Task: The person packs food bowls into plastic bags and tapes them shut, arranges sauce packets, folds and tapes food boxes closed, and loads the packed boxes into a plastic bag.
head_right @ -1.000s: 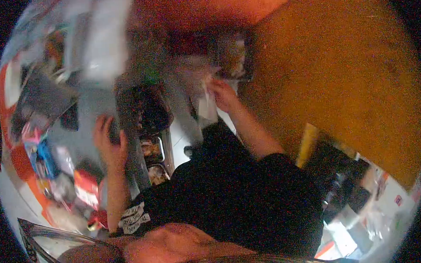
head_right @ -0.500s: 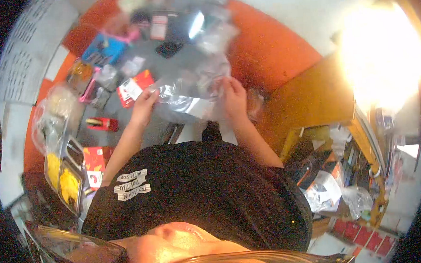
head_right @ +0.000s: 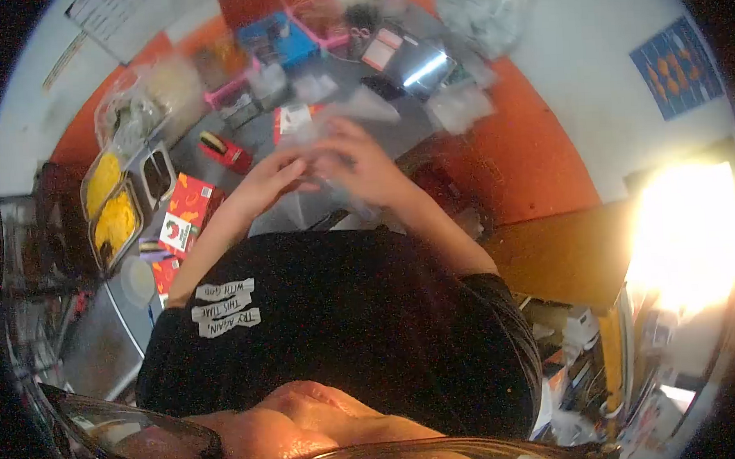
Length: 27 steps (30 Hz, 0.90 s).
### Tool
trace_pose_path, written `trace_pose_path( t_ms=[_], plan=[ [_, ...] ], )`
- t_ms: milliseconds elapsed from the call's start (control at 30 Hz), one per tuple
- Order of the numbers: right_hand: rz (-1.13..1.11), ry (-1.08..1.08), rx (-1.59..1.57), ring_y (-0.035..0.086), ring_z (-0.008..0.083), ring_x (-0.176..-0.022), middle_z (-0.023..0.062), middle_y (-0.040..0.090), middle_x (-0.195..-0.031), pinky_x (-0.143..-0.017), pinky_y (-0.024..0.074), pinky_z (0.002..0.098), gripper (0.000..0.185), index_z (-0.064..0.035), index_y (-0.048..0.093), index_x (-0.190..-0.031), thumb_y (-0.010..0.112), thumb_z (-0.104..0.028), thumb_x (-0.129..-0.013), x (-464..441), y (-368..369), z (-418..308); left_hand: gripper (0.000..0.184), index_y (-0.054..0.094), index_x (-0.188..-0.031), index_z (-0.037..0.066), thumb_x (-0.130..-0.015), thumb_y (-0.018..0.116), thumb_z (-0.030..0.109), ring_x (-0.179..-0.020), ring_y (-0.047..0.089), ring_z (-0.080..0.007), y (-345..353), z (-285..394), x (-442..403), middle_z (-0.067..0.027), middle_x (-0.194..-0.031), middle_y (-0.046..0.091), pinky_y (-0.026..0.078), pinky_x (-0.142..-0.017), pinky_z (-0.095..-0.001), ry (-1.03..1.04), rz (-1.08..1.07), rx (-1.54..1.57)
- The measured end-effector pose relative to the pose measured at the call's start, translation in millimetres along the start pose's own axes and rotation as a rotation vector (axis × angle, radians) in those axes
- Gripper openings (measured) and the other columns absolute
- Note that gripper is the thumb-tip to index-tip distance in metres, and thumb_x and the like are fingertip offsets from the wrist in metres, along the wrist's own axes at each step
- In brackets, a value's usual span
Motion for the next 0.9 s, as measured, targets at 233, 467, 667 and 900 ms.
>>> trace_pose_path(
  t_ms=[233,467,667,900],
  plan=[
    [-0.201,0.064,-0.275,0.048,0.0209,-0.113,0.0103,0.043,-0.130,-0.093,0.0403,0.0321,0.027,-0.0049,0.058,-0.113,0.060,-0.013,-0.087,-10,-20,30,0.038,0.062,-0.098,-0.002,-0.093,0.052,0.034,-0.074,0.057,-0.0086,27,0,-24,-0.0053,-0.089,0.063,0.044,-0.062,-0.0231,-0.123,0.419,0.500],
    [-0.171,0.236,-0.384,0.053,0.0084,-0.083,0.0007,0.057,-0.092,-0.072,0.0426,0.0230,0.012,-0.0029,0.058,-0.096,0.058,-0.011,-0.089,-18,-7,46,0.023,0.064,-0.090,0.003,-0.090,0.059,0.025,-0.066,0.053,-0.0071,22,-6,-24,0.0004,-0.078,0.061,0.042,-0.060,-0.0232,-0.082,0.559,0.090],
    [-0.370,0.302,-0.217,0.049,0.0040,-0.070,-0.0024,0.054,-0.078,-0.062,0.0404,0.0199,0.010,-0.0034,0.056,-0.089,0.057,-0.013,-0.090,-24,32,26,0.023,0.064,-0.088,0.004,-0.089,0.060,0.026,-0.057,0.046,-0.0052,17,-17,6,0.0013,-0.075,0.060,0.036,-0.050,-0.0217,-0.027,0.512,0.242],
    [-0.077,0.328,-0.469,0.049,0.0044,-0.069,-0.0032,0.054,-0.076,-0.062,0.0409,0.0211,0.015,-0.0027,0.057,-0.088,0.059,-0.018,-0.089,2,59,5,0.018,0.063,-0.091,0.005,-0.088,0.061,0.023,-0.063,0.050,-0.0062,-21,-29,61,0.0017,-0.075,0.059,0.039,-0.057,-0.0220,-0.066,0.391,0.175]
  ],
)
Point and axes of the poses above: each hand's wrist, its own x-axis away from the middle knuckle, its own y-axis out of the palm, z = x × y, the point moved 1 cm from there along -x, towards the middle knuckle
